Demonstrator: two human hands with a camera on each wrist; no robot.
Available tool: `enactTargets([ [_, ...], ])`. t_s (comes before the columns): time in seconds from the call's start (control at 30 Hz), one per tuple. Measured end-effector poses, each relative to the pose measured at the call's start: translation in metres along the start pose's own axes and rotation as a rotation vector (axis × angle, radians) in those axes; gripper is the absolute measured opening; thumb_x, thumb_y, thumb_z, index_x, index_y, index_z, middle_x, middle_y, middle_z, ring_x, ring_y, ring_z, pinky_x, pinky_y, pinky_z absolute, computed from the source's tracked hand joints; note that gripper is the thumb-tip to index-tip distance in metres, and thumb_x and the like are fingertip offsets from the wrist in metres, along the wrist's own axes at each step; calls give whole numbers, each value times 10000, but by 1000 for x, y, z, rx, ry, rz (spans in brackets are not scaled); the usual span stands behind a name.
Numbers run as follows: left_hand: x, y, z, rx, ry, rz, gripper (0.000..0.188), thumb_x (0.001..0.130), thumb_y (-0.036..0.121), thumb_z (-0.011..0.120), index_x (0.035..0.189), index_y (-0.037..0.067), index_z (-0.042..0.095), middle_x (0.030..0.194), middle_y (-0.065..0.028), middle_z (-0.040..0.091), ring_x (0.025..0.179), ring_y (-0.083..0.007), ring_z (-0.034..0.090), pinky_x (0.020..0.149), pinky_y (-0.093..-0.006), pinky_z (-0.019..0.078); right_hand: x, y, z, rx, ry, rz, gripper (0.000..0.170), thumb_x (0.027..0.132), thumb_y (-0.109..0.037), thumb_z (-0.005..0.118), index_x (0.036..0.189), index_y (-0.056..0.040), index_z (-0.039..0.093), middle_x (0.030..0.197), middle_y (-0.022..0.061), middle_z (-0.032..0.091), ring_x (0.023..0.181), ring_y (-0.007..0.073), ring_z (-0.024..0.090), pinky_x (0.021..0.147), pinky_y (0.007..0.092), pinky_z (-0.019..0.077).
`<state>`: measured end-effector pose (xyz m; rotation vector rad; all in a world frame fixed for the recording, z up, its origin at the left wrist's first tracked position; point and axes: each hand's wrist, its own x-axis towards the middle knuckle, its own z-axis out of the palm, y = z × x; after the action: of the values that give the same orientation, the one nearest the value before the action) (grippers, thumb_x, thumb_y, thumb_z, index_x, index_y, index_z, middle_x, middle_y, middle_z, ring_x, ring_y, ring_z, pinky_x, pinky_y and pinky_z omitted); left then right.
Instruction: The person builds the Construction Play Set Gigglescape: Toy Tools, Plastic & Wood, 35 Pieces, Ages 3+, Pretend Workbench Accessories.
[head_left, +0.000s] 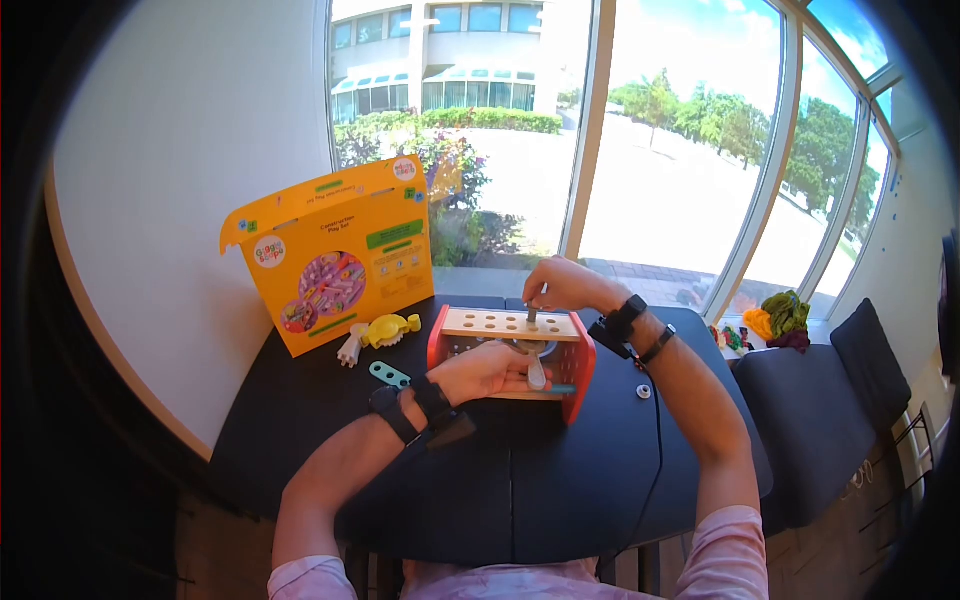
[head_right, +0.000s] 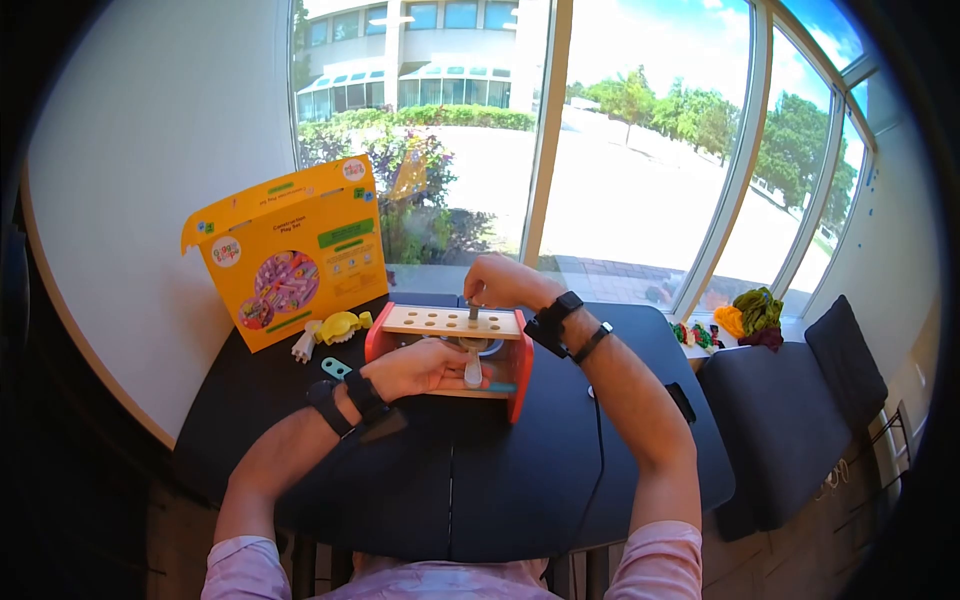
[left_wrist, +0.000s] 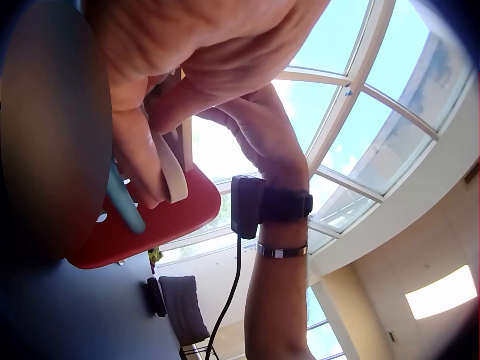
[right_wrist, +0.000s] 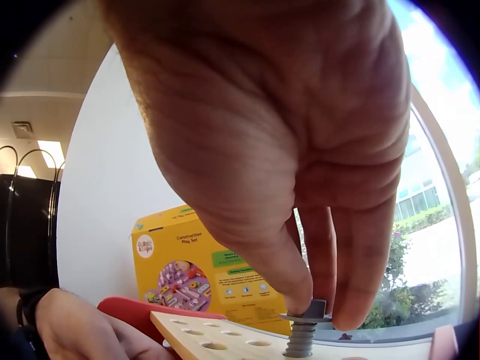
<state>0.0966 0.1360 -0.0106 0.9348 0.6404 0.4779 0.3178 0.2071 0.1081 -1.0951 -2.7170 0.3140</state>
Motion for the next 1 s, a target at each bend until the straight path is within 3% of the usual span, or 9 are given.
enactTargets([
  [0.5,-2,1,-1,-74,-25,51,391,1197,104,550,1555,-47,503,1386,-266,733,1265,-316,775,1100,-389,665,2,3,13,19,-29,-30,211,885,-80,812,1066,11,869,969,153,862,908,283,829,834,408,645],
  [0.6,1,-1,-5,-99,-49,53,388,1195,100,552,1547,-57,508,1387,-265,730,1267,-318,773,1108,-391,662,3,4,15,43,-17,-13,197,833,-81,831,1011,-5,865,932,171,848,880,317,827,802,412,645],
  [0.7,0,-2,-6,-99,-66,71,392,1196,101,548,1549,-64,505,1390,-266,726,1274,-316,769,1115,-395,660,0,-9,11,147,-56,166,188,870,-152,833,964,9,856,921,173,842,857,332,819,789,426,643],
  [0.8,-2,-3,-4,-117,-52,71,396,1200,105,541,1553,-71,500,1403,-266,719,1282,-312,765,1117,-393,658,-2,-7,14,-82,2,14,278,984,-254,806,976,22,823,867,138,829,786,299,802,761,427,633],
  [1.0,-1,-5,-9,-100,-95,89,399,1207,120,528,1559,-66,502,1416,-252,715,1291,-302,759,1132,-382,647,0,3,21,-108,-54,78,339,998,-340,782,942,-7,805,890,178,806,815,343,770,746,465,594],
])
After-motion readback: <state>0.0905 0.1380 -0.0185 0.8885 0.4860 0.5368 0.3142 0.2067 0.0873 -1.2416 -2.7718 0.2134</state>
